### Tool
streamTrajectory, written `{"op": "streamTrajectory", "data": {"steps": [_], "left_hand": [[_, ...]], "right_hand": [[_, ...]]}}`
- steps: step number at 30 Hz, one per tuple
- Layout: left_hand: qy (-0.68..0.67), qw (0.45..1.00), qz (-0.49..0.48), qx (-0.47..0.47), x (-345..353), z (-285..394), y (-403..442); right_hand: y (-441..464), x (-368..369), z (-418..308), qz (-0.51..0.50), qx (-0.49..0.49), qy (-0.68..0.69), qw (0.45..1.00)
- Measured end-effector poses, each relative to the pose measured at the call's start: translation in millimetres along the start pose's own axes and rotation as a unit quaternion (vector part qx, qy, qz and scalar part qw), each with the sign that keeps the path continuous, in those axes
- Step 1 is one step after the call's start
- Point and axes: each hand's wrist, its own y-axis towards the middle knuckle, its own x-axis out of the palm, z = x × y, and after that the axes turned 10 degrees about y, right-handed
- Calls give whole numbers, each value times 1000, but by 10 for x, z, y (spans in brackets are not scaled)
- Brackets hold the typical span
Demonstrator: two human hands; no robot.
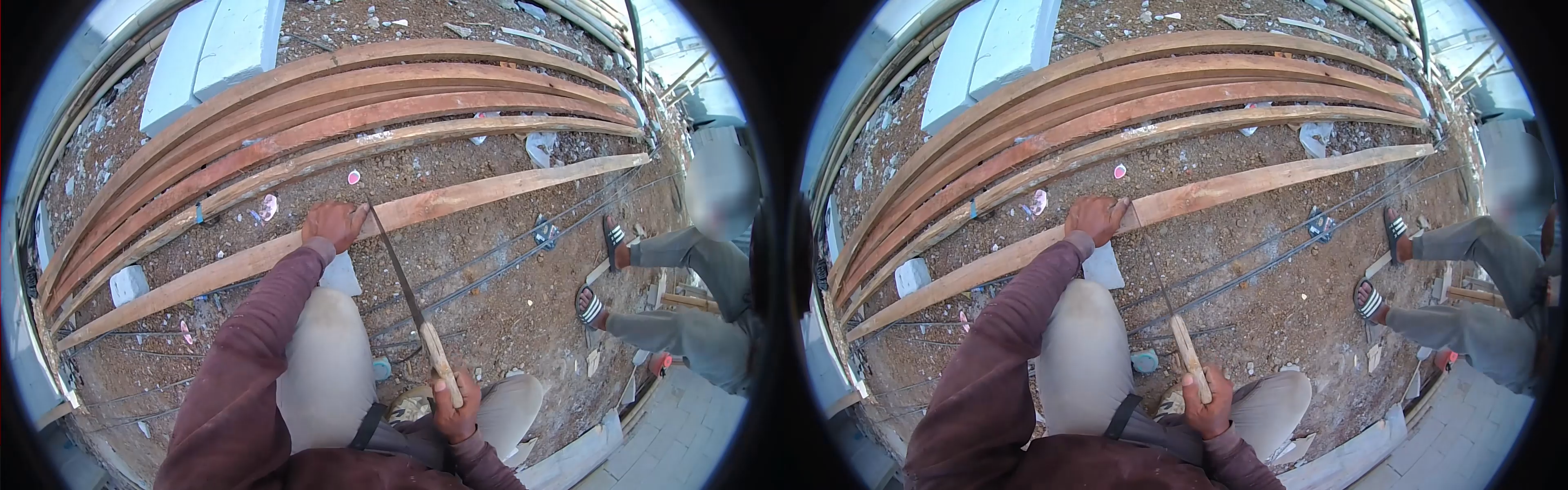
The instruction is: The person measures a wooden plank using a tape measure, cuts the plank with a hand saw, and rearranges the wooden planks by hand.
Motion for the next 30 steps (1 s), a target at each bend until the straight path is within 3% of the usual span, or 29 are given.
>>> {"op": "streamTrajectory", "data": {"steps": [3, 8, 10, 14, 17, 24, 30], "left_hand": [[4, 1000, -2, -4, 7, -8, -2], [-24, 999, 29, -1, 53, -37, -43], [-24, 999, 32, -3, 30, -29, -24], [-30, 999, 36, -7, 9, -43, 1], [-50, 997, 53, 18, 143, -79, -53], [37, 979, 80, 182, 40, -207, -182], [34, 978, 83, 187, 194, -200, -324]], "right_hand": [[-169, -37, -13, 13, 21, 18, 1000], [890, 546, 153, -9, -27, 0, 1000], [913, 563, 133, -13, -52, -12, 998], [243, 84, -92, -19, 14, -15, 1000], [174, 75, -177, -27, 56, -20, 998], [331, 264, -55, 6, -41, -30, 999], [169, 178, -8, 1, -36, -3, 999]]}}
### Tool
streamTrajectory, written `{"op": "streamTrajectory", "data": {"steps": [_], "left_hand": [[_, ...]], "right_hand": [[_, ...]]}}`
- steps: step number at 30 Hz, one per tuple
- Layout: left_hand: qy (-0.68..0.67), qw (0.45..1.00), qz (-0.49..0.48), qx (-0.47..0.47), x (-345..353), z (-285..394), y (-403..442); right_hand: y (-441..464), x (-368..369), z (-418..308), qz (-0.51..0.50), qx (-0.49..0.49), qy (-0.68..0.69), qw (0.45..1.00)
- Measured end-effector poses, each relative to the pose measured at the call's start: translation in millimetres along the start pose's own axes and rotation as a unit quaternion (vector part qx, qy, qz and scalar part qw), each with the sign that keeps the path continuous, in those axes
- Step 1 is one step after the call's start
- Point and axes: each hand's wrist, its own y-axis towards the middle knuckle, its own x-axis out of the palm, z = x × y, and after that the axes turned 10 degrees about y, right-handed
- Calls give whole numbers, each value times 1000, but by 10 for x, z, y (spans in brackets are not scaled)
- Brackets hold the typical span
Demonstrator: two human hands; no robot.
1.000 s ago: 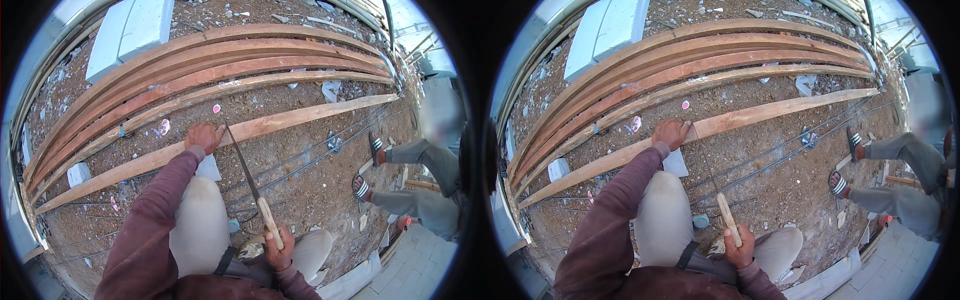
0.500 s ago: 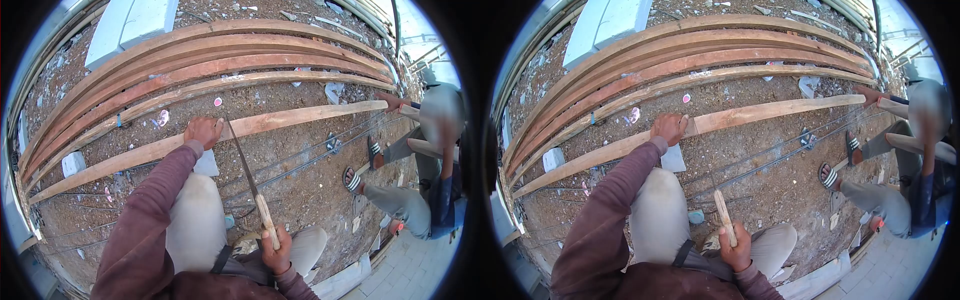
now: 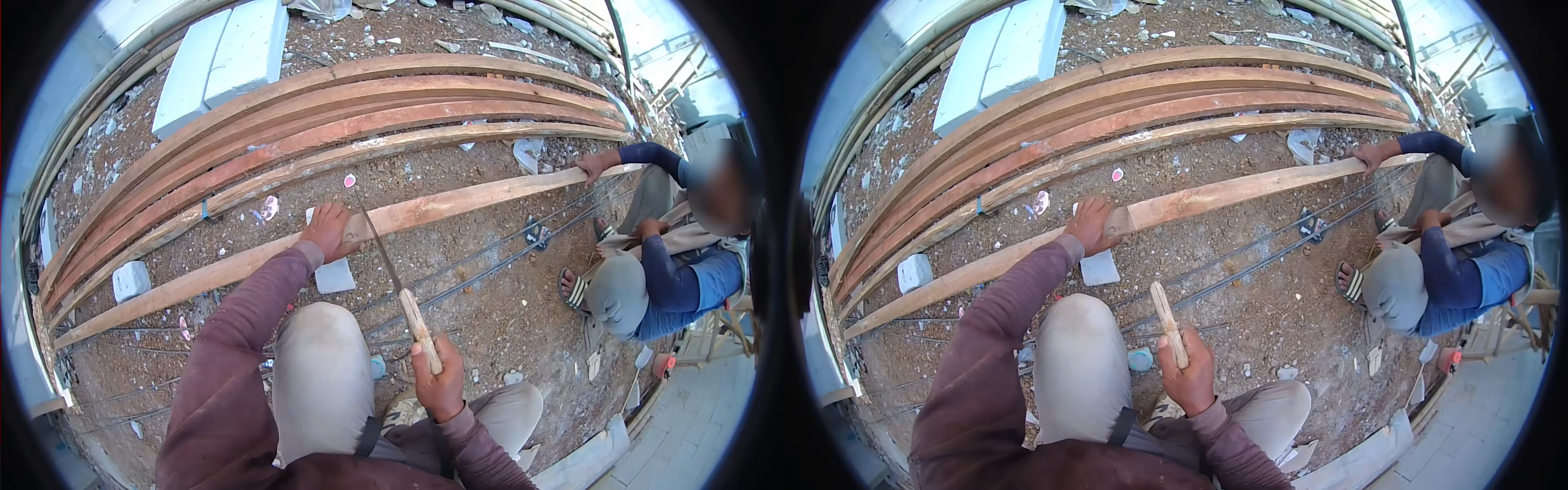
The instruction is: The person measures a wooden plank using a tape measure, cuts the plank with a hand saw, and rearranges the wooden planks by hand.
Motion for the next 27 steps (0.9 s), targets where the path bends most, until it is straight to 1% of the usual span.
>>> {"op": "streamTrajectory", "data": {"steps": [3, 6, 9, 12, 13, 15, 16, 18, 19, 22, 25, 27], "left_hand": [[-18, 999, -27, 1, 44, 142, -170], [-39, 998, -43, -8, -41, 187, -180], [-71, 997, -5, -33, 12, 179, -186], [-103, 991, 5, -86, 62, 213, -140], [-96, 991, 7, -89, 57, 215, -129], [-81, 992, 15, -93, 42, 225, -116], [-82, 992, 15, -97, 50, 257, -132], [-75, 992, 18, -97, 18, 224, -119], [-84, 991, 48, -88, 40, 219, -128], [-95, 991, 34, -93, 43, 210, -130], [-79, 992, 44, -88, 66, 209, -139], [-81, 992, 42, -87, 49, 212, -104]], "right_hand": [[-220, -72, -25, -13, 45, -4, 999], [-291, -85, -91, -12, 64, -18, 998], [-475, -217, -199, -2, 82, -16, 997], [-449, -105, -371, 9, 83, -20, 996], [-397, -43, -299, -1, 84, -30, 996], [2, 263, -75, -4, 74, -58, 996], [149, 324, -27, -10, 64, -72, 995], [146, 287, -62, -23, 53, -76, 995], [34, 240, -104, -29, 58, -81, 995], [-424, -51, -634, -8, 86, -40, 995], [-398, 5, -536, 4, 68, -29, 997], [38, 188, -172, -22, 71, -50, 996]]}}
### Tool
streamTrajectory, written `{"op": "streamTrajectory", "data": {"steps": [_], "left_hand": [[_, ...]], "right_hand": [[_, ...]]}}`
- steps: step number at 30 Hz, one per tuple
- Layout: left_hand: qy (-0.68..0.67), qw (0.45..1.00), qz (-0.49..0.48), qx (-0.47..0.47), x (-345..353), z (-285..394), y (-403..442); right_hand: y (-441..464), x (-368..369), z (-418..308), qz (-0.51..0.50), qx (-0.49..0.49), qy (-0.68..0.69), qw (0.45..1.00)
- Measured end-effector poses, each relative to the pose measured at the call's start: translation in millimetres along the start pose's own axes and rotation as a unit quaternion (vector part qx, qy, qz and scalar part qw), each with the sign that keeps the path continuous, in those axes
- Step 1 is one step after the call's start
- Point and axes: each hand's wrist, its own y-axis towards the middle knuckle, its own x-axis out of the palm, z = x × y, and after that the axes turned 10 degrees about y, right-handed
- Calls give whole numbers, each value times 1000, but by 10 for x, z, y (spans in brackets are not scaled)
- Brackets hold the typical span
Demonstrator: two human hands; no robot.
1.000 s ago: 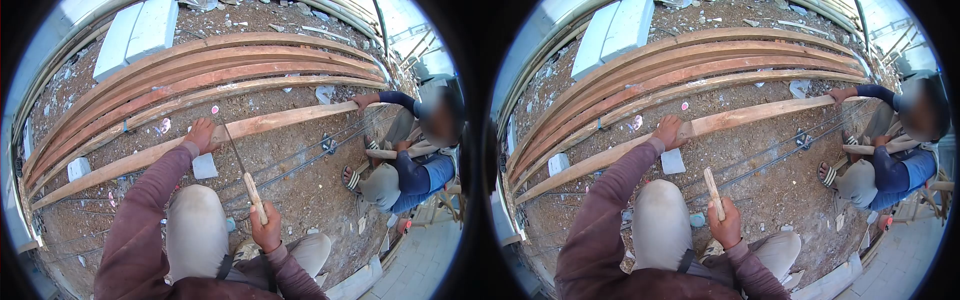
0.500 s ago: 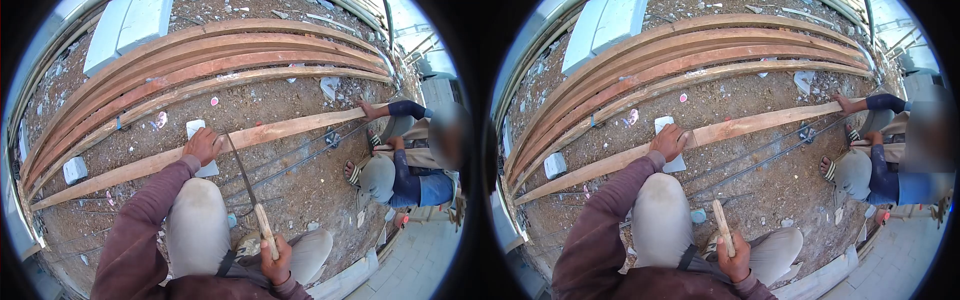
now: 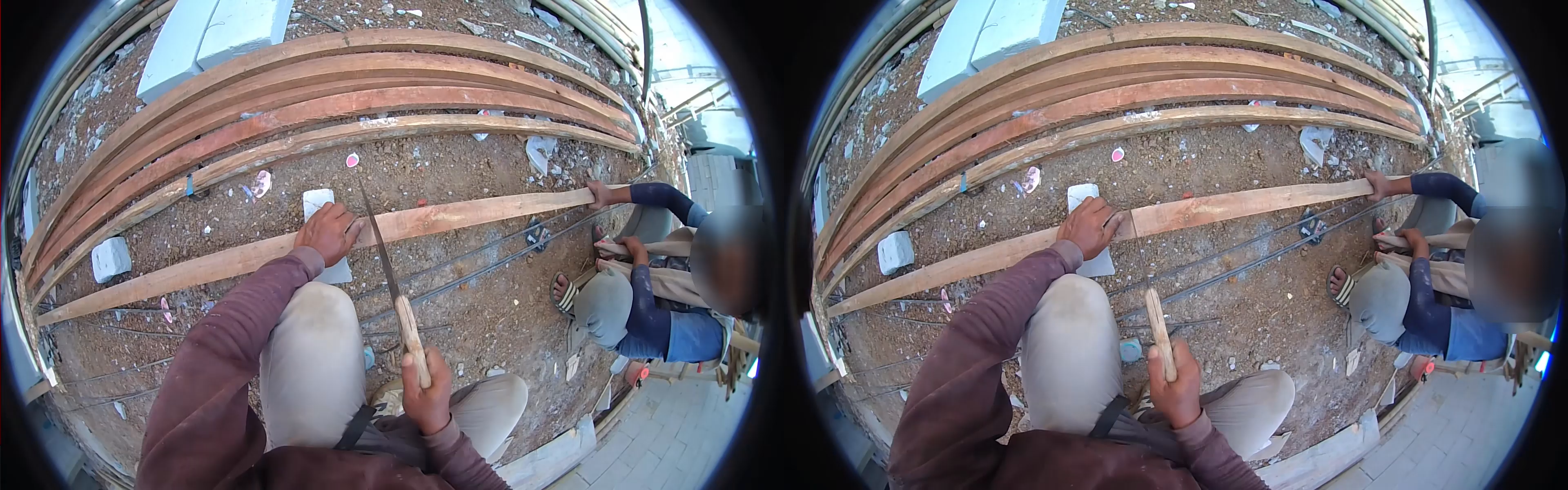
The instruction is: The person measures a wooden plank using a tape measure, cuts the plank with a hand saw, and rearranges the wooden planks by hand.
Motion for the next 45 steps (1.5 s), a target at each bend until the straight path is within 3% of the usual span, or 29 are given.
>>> {"op": "streamTrajectory", "data": {"steps": [3, 9, 10, 12, 15, 21, 26, 31, 34, 39, 45], "left_hand": [[-4, 1000, 4, -2, -39, 5, -32], [-13, 1000, 6, -6, -30, 18, -59], [-11, 1000, 8, -2, -31, 20, -46], [5, 1000, 4, 2, -3, -12, -11], [12, 1000, 6, 7, 29, -19, -62], [-1, 1000, 23, 7, 27, -18, -55], [3, 1000, 22, 17, 43, -13, -95], [-18, 998, 48, 19, 48, -20, -68], [0, 1000, 21, 15, 7, -5, -68], [2, 1000, -5, 6, -26, 25, -50], [-5, 999, 36, 23, 22, -26, -64]], "right_hand": [[293, 185, 136, -8, -31, -19, 999], [-734, -368, -75, -6, 65, 30, 997], [-616, -296, 83, -2, 82, 29, 996], [-11, 10, 304, -13, -29, -28, 999], [243, 233, 353, -27, -14, 18, 999], [-860, -372, 87, -35, 53, -9, 998], [387, 265, 426, -3, -54, 26, 998], [-627, -225, 306, -3, 20, 6, 1000], [-711, -236, 182, -1, 20, 11, 1000], [224, 280, 838, 3, -42, 0, 999], [-893, -230, 667, 15, 10, -4, 1000]]}}
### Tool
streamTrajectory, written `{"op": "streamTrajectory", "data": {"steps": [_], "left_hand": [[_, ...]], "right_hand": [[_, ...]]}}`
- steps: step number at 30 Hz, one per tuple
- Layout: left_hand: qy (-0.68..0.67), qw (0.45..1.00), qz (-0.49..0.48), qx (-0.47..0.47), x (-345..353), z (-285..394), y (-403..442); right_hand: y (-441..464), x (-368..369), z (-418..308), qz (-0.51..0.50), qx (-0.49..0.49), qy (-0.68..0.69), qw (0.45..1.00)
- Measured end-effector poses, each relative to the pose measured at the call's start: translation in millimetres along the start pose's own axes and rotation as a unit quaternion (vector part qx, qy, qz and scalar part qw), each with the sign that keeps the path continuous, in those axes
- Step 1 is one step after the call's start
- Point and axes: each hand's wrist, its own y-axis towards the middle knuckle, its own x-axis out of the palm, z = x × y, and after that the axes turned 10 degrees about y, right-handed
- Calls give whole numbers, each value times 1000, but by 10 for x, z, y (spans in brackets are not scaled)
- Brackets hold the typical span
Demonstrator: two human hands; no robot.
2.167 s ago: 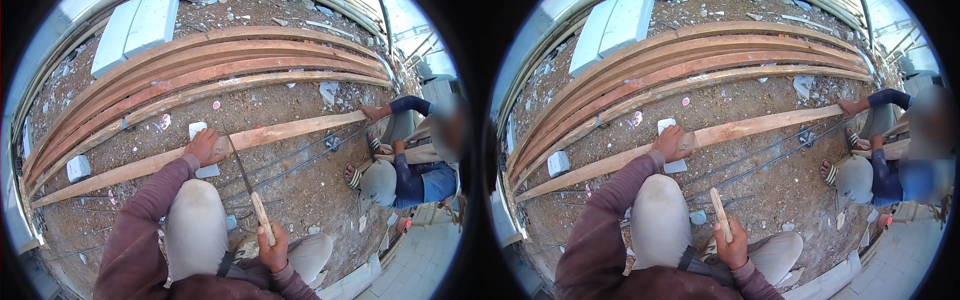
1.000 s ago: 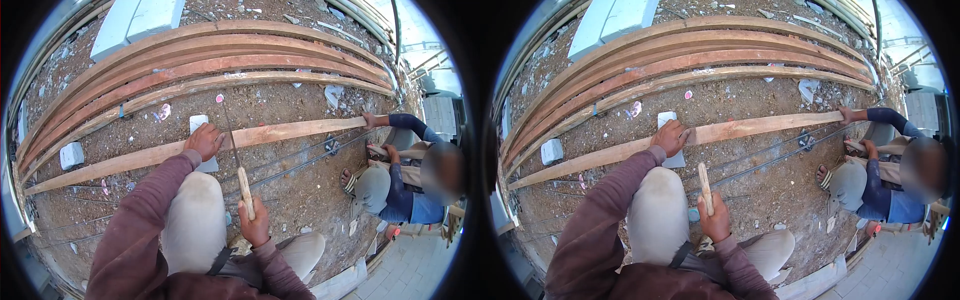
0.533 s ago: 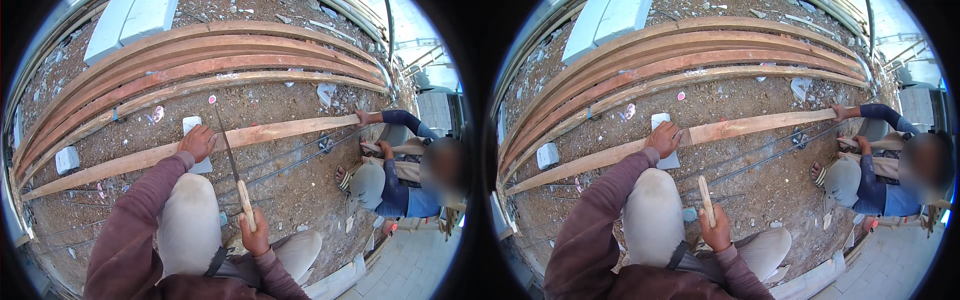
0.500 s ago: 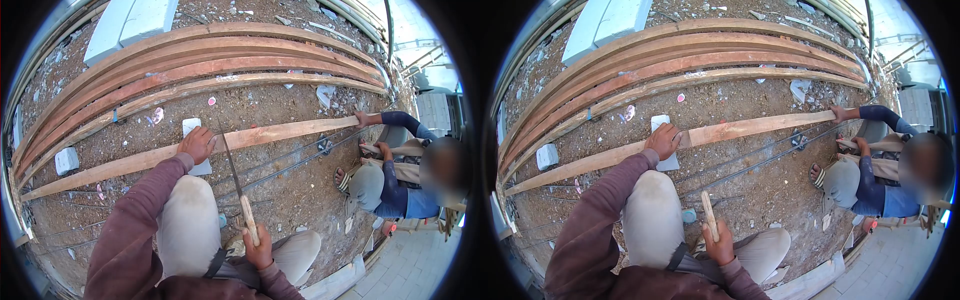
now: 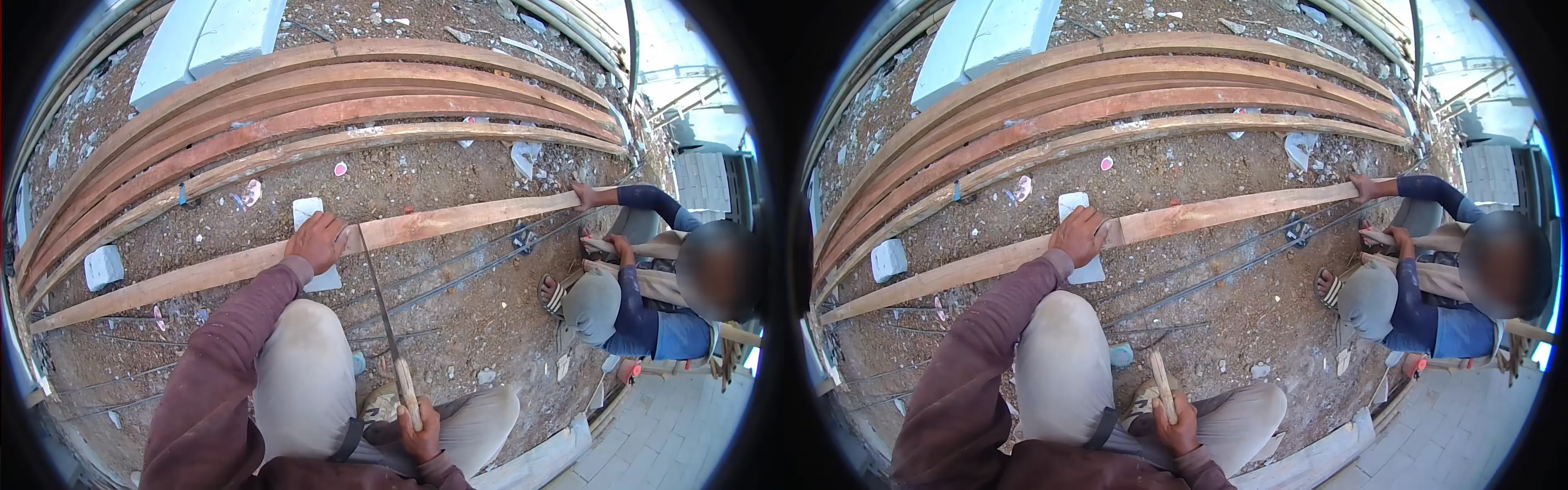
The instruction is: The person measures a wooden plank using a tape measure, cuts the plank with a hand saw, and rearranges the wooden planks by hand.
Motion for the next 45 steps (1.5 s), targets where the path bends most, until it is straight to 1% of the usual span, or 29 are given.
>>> {"op": "streamTrajectory", "data": {"steps": [1, 3, 5, 7, 10, 12, 14, 16, 18, 21, 22, 23, 25, 26, 28, 29, 31, 32, 33, 34, 35, 37, 40, 41, 42, 45], "left_hand": [[1, 1000, -1, 4, -3, 11, 3], [-7, 1000, -2, 1, -14, 12, 50], [-7, 1000, -8, -2, -18, 21, 29], [-2, 1000, -19, -10, -54, 38, 45], [2, 999, -30, -20, -25, 55, 14], [4, 1000, -20, -20, -16, 72, 39], [9, 1000, -14, -14, -15, 73, 11], [29, 999, -11, -22, -8, 69, -13], [38, 999, -8, -14, 28, 73, 21], [34, 999, -1, -33, 98, 63, -70], [32, 998, -2, -47, 89, 81, -66], [30, 998, -1, -60, 68, 97, -50], [39, 995, -14, -93, 15, 165, -72], [42, 993, -20, -110, -18, 171, -79], [30, 991, -56, -116, -90, 177, -62], [20, 990, -74, -119, -107, 187, -47], [28, 993, -53, -105, -29, 145, -45], [35, 993, -42, -103, -6, 119, -70], [36, 991, -64, -113, -83, 166, -62], [35, 991, -65, -116, -85, 165, -69], [33, 991, -68, -114, -86, 174, -67], [34, 990, -71, -119, -78, 184, -73], [39, 989, -73, -119, -140, 159, -18], [35, 990, -72, -117, -132, 166, -54], [31, 991, -69, -114, -119, 169, -51], [20, 994, -34, -99, -75, 146, -84]], "right_hand": [[107, 23, -143, -15, 34, -4, 999], [399, 73, -164, -48, 70, -46, 995], [636, 151, -253, -29, 23, -19, 999], [654, 151, -413, -13, 24, 102, 994], [597, 69, -462, -4, 48, 115, 992], [651, 89, -357, -15, -37, 13, 999], [658, 138, -220, -26, -77, -28, 996], [559, 171, -77, -40, -59, -11, 997], [36, 86, 371, -25, -75, -15, 997], [-119, 86, 571, -25, -89, -33, 995], [-51, 142, 568, -27, -96, -38, 994], [238, 249, 559, -17, -116, -19, 993], [902, 470, 463, -27, -125, 33, 991], [916, 496, 480, -25, -143, 29, 989], [906, 492, 471, -13, -168, 14, 986], [634, 362, 498, -29, -76, 9, 997], [13, 109, 723, -18, -32, 10, 999], [-81, 85, 779, -12, -37, 2, 999], [-150, 82, 835, -6, -40, -5, 999], [-154, 124, 720, 4, -37, -9, 999], [184, 237, 740, -9, -50, -3, 999], [885, 502, 487, -34, -82, 9, 996], [1050, 607, 451, -32, -145, -29, 989], [800, 501, 596, -55, -76, -19, 995], [422, 334, 739, -56, -54, -25, 997], [-90, 102, 905, -56, -46, -55, 996]]}}
